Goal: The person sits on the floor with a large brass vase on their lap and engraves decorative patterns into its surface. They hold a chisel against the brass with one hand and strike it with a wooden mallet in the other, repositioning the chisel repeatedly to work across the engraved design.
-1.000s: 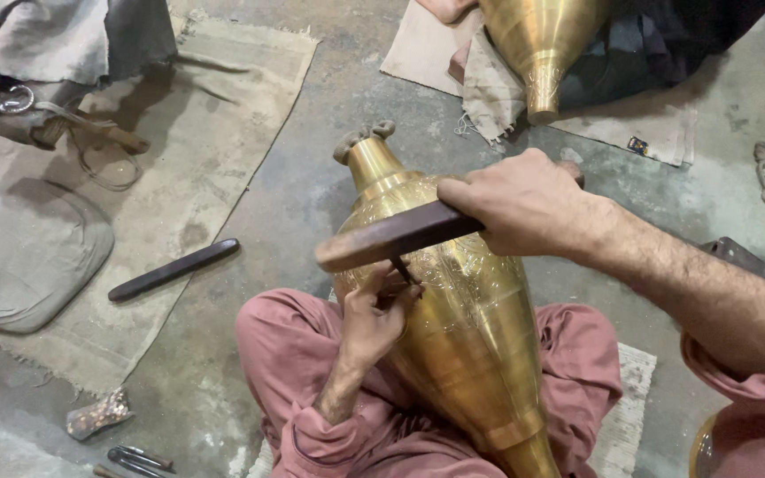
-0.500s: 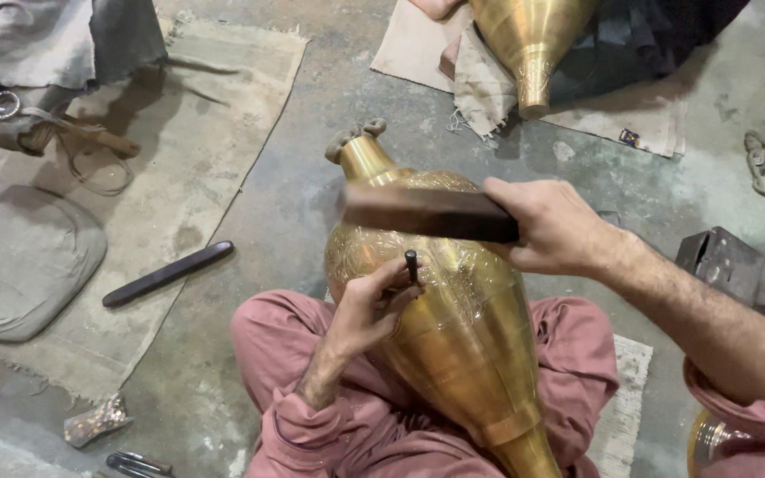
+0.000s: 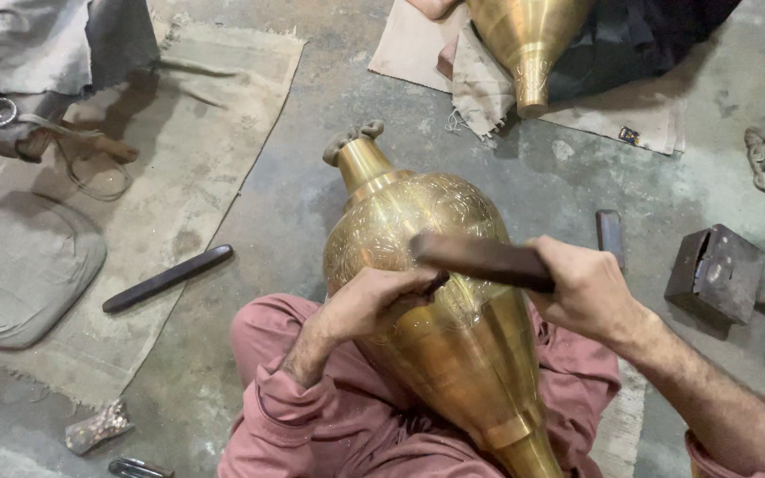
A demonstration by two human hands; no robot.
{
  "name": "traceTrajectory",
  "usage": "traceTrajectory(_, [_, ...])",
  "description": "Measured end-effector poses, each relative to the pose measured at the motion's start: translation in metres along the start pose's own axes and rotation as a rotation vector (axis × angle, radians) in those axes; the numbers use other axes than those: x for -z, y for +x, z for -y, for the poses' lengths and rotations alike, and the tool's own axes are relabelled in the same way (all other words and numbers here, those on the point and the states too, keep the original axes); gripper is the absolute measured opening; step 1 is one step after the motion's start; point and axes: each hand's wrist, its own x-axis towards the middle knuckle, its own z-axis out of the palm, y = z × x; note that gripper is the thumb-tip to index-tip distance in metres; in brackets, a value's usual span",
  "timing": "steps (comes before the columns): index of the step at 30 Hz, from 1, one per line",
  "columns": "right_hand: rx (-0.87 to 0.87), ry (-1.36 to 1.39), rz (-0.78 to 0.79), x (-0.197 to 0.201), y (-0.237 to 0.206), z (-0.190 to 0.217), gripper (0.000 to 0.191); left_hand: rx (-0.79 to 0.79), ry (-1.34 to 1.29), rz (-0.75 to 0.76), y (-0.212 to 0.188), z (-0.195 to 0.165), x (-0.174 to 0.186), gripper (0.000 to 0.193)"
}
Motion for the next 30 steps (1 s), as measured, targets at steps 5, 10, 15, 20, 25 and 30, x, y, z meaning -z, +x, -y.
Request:
traceTrajectory(5, [0.116,-0.071,-0.098,-0.010,-0.017,-0.009,0.042,-0.013,0.039,0.014,0.001,0.001,0.001,0.039])
traceTrajectory(10, [-0.044,-0.233,0.093,-0.018,-0.011,-0.026,0.044,0.172,-0.161,-0.404,-0.017,0.008,-0.030,0.033])
traceTrajectory(15, [0.094,-0.393,0.249,-0.006,0.031,-0.031,0.036,0.228,-0.394,-0.800,-0.027,0.013,-0.072,0.031])
traceTrajectory(20, [0.048,-0.299,0.405,0.014,0.088,0.008,0.030,0.199,-0.470,-0.870,-0.028,0.018,-0.082,0.036])
traceTrajectory(25, [0.116,-0.298,0.583,0.018,0.126,0.071,0.023,0.216,-0.369,-0.853,-0.030,0.015,-0.078,0.034])
traceTrajectory(30, [0.200,-0.391,0.598,0.026,0.141,0.096,0.026,0.348,-0.207,-0.823,-0.031,0.006,-0.076,0.037])
